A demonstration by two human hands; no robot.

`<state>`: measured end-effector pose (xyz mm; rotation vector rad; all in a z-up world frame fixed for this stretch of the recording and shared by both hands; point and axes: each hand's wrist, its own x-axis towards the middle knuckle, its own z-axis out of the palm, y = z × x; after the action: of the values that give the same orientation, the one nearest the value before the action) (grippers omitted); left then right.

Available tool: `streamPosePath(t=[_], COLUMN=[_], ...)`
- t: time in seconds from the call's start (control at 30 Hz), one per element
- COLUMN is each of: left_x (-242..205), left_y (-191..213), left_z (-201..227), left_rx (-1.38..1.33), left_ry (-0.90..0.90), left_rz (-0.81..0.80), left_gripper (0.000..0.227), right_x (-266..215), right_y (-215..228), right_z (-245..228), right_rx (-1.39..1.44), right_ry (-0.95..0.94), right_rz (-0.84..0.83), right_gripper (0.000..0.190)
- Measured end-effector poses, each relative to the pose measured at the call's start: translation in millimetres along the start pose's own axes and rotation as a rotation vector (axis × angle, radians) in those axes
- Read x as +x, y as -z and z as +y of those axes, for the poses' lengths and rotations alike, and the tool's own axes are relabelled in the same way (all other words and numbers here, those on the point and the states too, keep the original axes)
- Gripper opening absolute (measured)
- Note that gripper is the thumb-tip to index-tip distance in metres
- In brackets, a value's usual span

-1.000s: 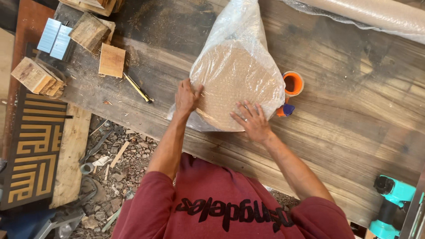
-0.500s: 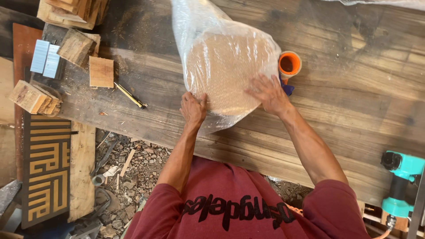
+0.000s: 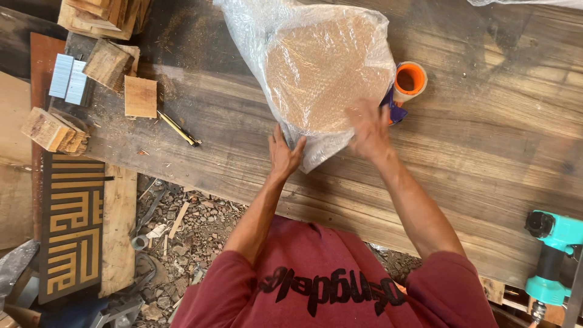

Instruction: The person wraps a wooden object in bubble wrap on a workbench. They fold the bubble wrap around the item, then use a tape dispenser to apply clear packing tape, securing the wrap in place.

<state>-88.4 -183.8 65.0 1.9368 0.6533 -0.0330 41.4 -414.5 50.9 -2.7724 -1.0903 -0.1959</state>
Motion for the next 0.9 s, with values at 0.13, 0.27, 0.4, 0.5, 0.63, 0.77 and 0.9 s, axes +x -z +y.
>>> streamPosePath(t=[0.13, 0.27, 0.4, 0.5, 0.63, 0.77, 0.9], left_x=[18, 51, 87, 84, 54, 48, 41], left_y=[-20, -27, -54, -63, -48, -43, -38], left_z=[-55, -85, -127, -138, -115, -122, -115], left_rx=[-0.118, -0.094, 0.021, 0.131, 0.102, 0.092, 0.1], left_ry=[0.112, 0.258, 0.248, 0.226, 0.218, 0.152, 0.143], left_rz=[-0.053, -0.054, -0.088, -0.102, -0.132, -0.149, -0.192], left_gripper=[0.107, 0.089, 0.059, 0.041, 0.034, 0.031, 0.029], right_x=[-25, -56, -69, -69, -55, -36, -21], right_y=[-7, -57, -83, -75, -68, -74, -90], right_z=[-72, -102, -118, -130, -133, -134, -130], right_rx=[0.114, 0.005, 0.082, 0.126, 0.241, 0.336, 0.335], right_ry=[0.124, 0.172, 0.056, -0.02, -0.088, -0.101, -0.044], right_rz=[-0.182, -0.028, -0.077, -0.123, -0.173, -0.259, -0.3], right_gripper=[0.079, 0.069, 0.074, 0.079, 0.091, 0.105, 0.107])
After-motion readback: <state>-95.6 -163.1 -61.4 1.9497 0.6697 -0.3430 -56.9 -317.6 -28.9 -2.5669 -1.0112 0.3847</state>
